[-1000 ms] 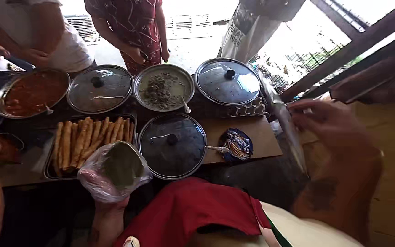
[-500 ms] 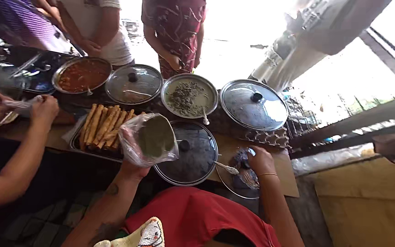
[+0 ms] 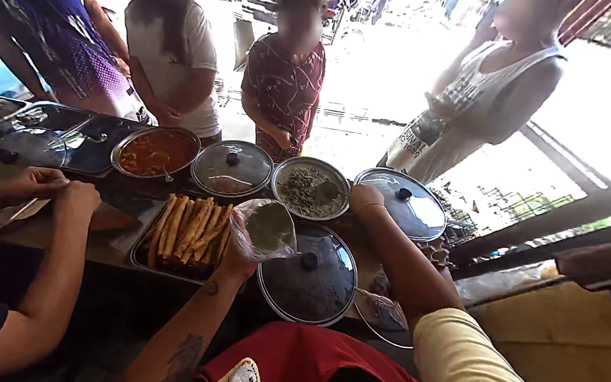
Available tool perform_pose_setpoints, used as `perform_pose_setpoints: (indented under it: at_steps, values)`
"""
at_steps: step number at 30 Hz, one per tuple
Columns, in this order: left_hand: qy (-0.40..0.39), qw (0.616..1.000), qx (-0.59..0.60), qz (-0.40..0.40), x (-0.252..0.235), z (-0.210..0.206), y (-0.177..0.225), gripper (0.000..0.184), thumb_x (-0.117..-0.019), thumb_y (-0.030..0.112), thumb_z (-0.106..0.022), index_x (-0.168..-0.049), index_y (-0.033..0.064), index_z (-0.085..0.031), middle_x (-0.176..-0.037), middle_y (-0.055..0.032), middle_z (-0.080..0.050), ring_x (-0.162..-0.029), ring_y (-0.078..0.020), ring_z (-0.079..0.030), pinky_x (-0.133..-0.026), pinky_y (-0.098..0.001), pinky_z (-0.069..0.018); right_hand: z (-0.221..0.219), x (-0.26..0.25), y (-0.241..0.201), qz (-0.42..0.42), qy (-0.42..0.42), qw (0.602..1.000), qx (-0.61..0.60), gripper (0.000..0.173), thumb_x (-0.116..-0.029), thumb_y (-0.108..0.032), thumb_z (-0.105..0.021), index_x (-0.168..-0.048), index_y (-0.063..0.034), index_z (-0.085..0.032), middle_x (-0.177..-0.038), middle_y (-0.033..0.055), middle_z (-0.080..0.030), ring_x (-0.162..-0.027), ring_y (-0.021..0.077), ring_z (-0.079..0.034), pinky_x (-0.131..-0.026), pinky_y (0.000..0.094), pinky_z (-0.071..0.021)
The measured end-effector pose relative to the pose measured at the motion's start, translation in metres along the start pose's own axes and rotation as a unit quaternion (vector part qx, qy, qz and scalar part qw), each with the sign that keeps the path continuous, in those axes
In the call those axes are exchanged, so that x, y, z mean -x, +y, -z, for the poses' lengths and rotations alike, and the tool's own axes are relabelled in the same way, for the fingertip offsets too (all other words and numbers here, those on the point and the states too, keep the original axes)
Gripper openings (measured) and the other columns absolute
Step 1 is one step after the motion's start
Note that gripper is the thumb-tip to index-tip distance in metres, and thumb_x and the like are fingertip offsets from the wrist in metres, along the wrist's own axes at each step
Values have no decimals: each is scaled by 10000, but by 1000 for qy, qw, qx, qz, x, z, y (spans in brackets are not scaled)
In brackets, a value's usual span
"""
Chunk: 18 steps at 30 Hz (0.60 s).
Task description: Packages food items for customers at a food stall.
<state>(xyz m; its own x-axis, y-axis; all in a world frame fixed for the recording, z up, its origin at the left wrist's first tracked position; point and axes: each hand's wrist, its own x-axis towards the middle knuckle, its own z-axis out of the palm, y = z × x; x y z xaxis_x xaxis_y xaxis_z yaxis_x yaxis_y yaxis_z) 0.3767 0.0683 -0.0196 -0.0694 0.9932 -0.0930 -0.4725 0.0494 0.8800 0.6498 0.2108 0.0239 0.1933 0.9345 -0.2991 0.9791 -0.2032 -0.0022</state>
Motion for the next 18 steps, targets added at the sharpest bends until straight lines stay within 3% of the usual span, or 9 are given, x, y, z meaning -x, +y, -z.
perform_pose_setpoints:
  at_steps: [2,4,6,10,14,18]
  values:
    - [1,1000,-15,-4,-14,2,1,609,-1095,515,-165,-1510,130,-391,-1344,-93,-608,-1203,-173,-623,-979,-393,-573,12,-2,-6,7,81,997,3,221,-984,-117,-582,-1083,37,-705,-1158,290,-688,-1118,491,-652,-847,704,-505]
    - [-5,1000,-30,-9,-27,3,0,564,-1090,480,-253,-1496,118,-403,-1327,-94,-604,-1192,-165,-617,-974,-393,-567,14,-20,-11,40,144,989,-2,205,-973,-57,-587,-1111,26,-714,-1190,271,-676,-1171,482,-621,-892,686,-493]
    - [-21,998,-50,-23,-44,2,-2,622,-1067,571,-277,-1501,154,-432,-1340,-73,-618,-1206,-161,-619,-992,-400,-563,5,-48,-14,67,164,984,10,235,-957,-4,-600,-1163,31,-706,-1237,281,-656,-1201,501,-600,-888,691,-503]
    - [-38,997,-55,-27,-76,-9,-7,672,-1055,640,-162,-1487,234,-478,-1362,-30,-626,-1231,-175,-608,-1006,-440,-546,-29,-91,-11,70,136,987,45,282,-899,-65,-705,-1170,8,-703,-1228,257,-663,-1134,478,-635,-831,677,-528]
    - [-45,995,-92,-18,-96,-15,-9,673,-1035,685,-144,-1493,306,-459,-1411,28,-593,-1270,-151,-575,-1025,-460,-521,-37,-78,-10,31,70,996,44,256,-982,-210,-596,-1117,-29,-717,-1197,232,-693,-1090,439,-678,-821,665,-528]
    - [-13,995,-93,26,-106,-28,-5,713,-1022,704,-131,-1511,286,-438,-1435,-1,-578,-1286,-166,-569,-1033,-479,-517,-29,-63,3,44,64,997,10,301,-997,-301,-568,-1093,-80,-749,-1131,219,-729,-1104,430,-680,-850,676,-504]
